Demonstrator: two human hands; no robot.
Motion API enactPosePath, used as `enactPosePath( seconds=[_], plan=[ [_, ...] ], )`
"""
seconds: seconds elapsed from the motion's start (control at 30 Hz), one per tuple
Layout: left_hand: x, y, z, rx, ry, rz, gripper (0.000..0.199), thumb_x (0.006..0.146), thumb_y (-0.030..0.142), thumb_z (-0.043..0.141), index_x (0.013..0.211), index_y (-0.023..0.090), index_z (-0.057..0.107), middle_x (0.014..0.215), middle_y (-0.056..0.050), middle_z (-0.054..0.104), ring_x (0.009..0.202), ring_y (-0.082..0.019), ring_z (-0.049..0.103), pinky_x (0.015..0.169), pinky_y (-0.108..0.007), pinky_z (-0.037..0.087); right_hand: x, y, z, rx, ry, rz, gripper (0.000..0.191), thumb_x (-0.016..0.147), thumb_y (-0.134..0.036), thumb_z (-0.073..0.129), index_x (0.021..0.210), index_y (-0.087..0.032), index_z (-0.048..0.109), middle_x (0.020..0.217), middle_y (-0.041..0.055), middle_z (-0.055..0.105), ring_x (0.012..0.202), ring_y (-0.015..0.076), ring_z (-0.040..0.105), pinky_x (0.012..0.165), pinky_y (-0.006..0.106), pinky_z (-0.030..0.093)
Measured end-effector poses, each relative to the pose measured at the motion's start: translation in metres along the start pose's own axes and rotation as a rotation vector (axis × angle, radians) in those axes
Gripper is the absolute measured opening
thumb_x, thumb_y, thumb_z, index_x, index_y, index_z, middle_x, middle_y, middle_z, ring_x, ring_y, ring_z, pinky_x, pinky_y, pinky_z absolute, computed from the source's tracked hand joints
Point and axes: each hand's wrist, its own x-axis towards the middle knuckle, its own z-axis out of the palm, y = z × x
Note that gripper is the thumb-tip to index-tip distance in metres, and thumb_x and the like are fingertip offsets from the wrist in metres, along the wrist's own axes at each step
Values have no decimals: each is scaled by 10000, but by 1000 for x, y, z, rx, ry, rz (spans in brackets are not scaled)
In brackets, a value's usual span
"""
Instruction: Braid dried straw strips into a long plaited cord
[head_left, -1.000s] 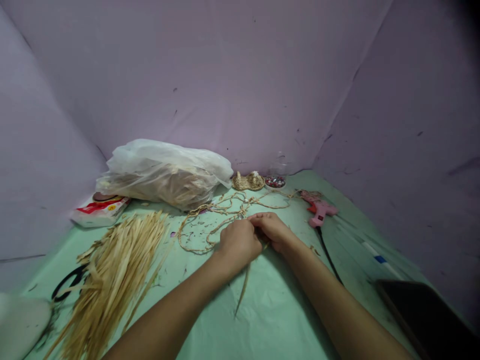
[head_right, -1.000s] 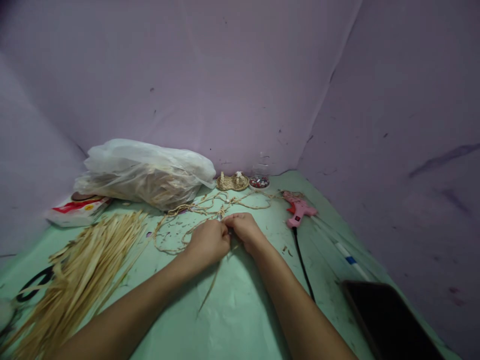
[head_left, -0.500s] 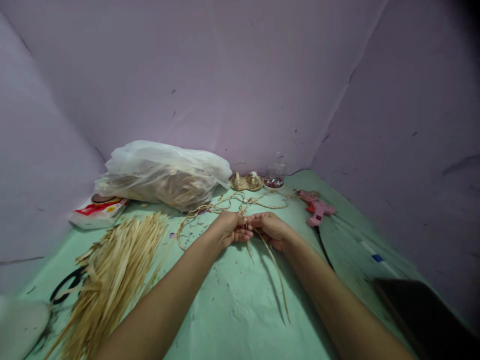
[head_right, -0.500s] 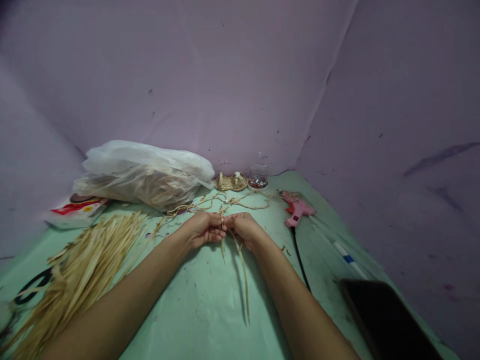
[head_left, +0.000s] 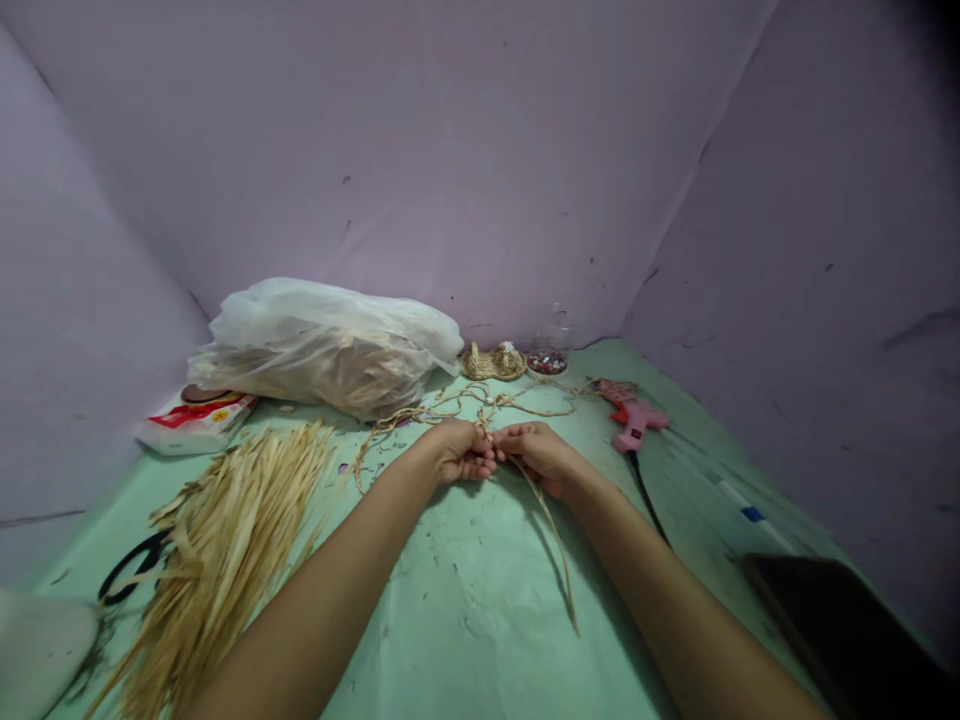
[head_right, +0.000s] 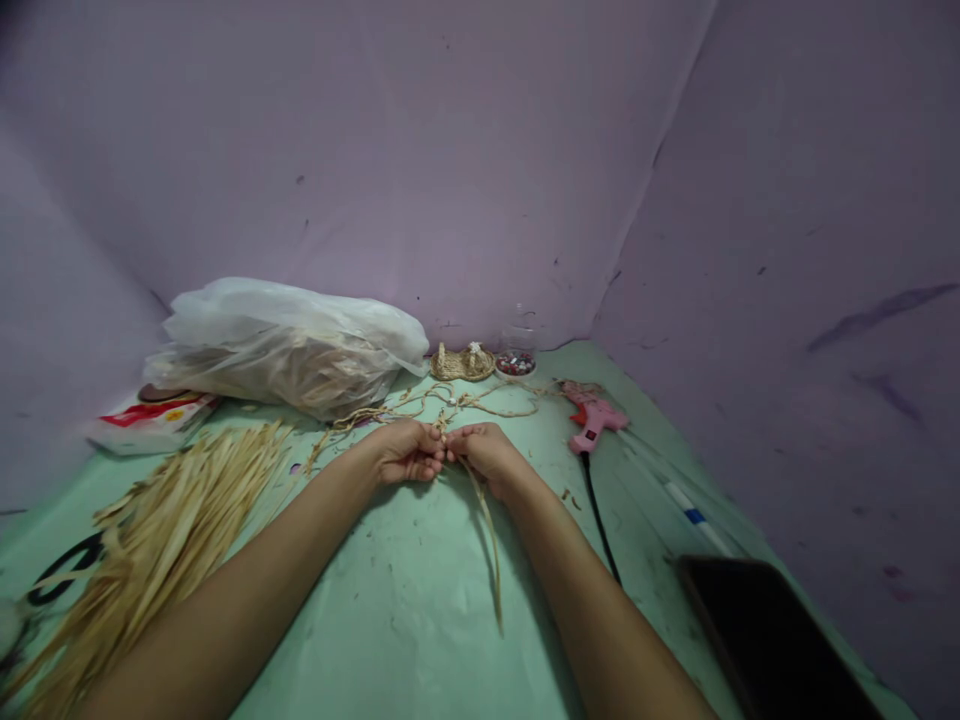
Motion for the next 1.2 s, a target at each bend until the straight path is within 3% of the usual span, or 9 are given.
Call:
enactPosePath(
  seconds=[0.07,0.2,0.37,0.67,0.87,1.0,1.2],
  plan=[
    [1,-1,-3,83,82,22,170,669,-25,397,657,97,515,443,24,453,352,-53,428,384,-154,369,0,0,0,-56,15,4,109,610,-195,568,521,-134,548,348,-54,419,297,32,234,328,198,114],
    [6,-3,-9,491,352,143,109,646,58,452,636,114,545,346,26,405,292,-83,346,337,-191,251,3,2,0,-195,76,-12,115,624,-199,558,530,-133,558,349,-58,408,307,34,218,339,203,123],
    [9,-5,-12,745,429,284,74,601,82,520,599,122,583,361,26,431,323,-61,331,366,-184,212,5,6,2,-186,116,-128,56,607,-142,537,574,-119,577,431,-26,509,376,44,313,386,187,199],
    [-16,8,3,415,334,119,206,648,42,462,822,83,565,496,-9,556,290,-38,309,332,-172,198,10,13,0,-153,82,-172,114,599,-161,528,652,-103,612,449,-23,517,400,52,332,414,189,211],
    [-10,8,7,114,231,77,234,655,8,405,851,89,504,471,-10,532,399,-99,508,423,-194,413,7,8,1,-74,73,-131,107,600,-166,545,661,-103,606,459,-22,527,399,54,368,418,191,232],
    [-4,3,8,168,320,108,94,671,47,428,712,103,491,398,3,467,353,-108,470,402,-221,413,3,4,2,-72,67,-116,104,613,-198,565,653,-106,594,445,-32,508,378,45,332,405,192,208],
    [0,-3,5,351,431,181,68,638,131,507,591,139,458,332,34,376,280,-77,324,327,-194,239,8,12,0,-214,57,-215,119,659,-221,534,632,-112,573,479,-20,517,418,56,361,426,183,245]
  ],
)
